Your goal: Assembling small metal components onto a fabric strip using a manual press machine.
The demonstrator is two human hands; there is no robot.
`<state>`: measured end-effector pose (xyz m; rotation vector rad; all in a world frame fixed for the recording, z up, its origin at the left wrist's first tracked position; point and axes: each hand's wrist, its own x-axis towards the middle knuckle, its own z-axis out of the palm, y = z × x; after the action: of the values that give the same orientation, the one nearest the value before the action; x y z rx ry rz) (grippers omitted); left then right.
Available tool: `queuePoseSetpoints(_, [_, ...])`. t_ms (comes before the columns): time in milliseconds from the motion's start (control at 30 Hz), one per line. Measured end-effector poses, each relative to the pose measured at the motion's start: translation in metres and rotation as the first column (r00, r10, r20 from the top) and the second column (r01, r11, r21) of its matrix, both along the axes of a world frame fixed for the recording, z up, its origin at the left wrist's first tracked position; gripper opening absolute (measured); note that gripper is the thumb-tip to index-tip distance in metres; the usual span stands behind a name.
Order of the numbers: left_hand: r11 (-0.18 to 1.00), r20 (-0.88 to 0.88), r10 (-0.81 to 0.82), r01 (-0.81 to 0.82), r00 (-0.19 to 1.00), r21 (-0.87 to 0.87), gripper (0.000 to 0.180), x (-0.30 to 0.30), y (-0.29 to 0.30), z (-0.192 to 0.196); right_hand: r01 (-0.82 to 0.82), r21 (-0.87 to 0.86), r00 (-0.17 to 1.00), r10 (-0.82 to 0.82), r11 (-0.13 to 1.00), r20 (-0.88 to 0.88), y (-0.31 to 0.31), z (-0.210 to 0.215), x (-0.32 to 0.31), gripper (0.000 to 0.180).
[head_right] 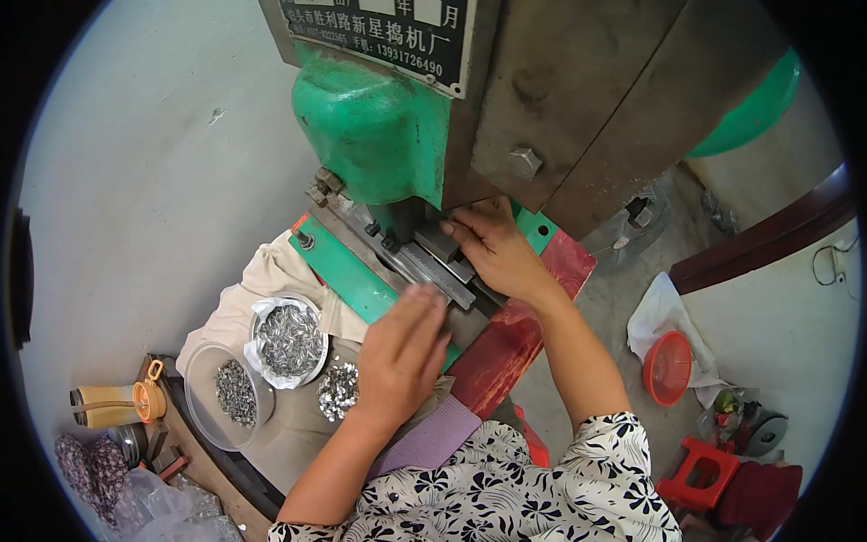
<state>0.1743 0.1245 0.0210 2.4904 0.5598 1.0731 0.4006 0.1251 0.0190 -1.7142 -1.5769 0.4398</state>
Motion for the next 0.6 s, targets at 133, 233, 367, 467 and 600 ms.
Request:
queuePoseSetpoints(133, [0.945, 0.087, 0.208, -0.177, 0.974, -0.274, 0.085, 0.002, 0.004, -0.01, 0.284, 0.278, 0.958, -0.281, 0.918, -0.051, -0.022, -0.005, -0.022, 0.025])
queuePoseSetpoints(233, [0.917, 0.076, 0.221, -0.181, 0.972, -0.356, 0.098, 0.009, 0.011, -0.011, 0.516, 0.721, 0.797, -0.567, 0.462, -0.208, -0.051, 0.005, 0.029, 0.053])
queuePoseSetpoints(367, [0.911, 0.101, 0.259, -0.208, 0.961, -0.356, 0.097, 0.01, 0.02, -0.01, 0.485, 0.837, 0.856, -0.333, 0.253, -0.395, -0.052, 0.093, 0.092, 0.049])
queuePoseSetpoints(467, [0.89, 0.083, 0.268, -0.214, 0.96, -0.402, 0.1, 0.014, 0.024, -0.008, 0.496, 0.817, 0.843, -0.391, 0.294, -0.371, -0.054, 0.134, 0.178, 0.047])
queuePoseSetpoints(600, [0.873, 0.111, 0.309, -0.235, 0.945, -0.427, 0.097, 0.019, 0.024, -0.011, 0.091, 0.869, 0.835, -0.513, 0.487, 0.2, -0.079, 0.141, 0.259, 0.042])
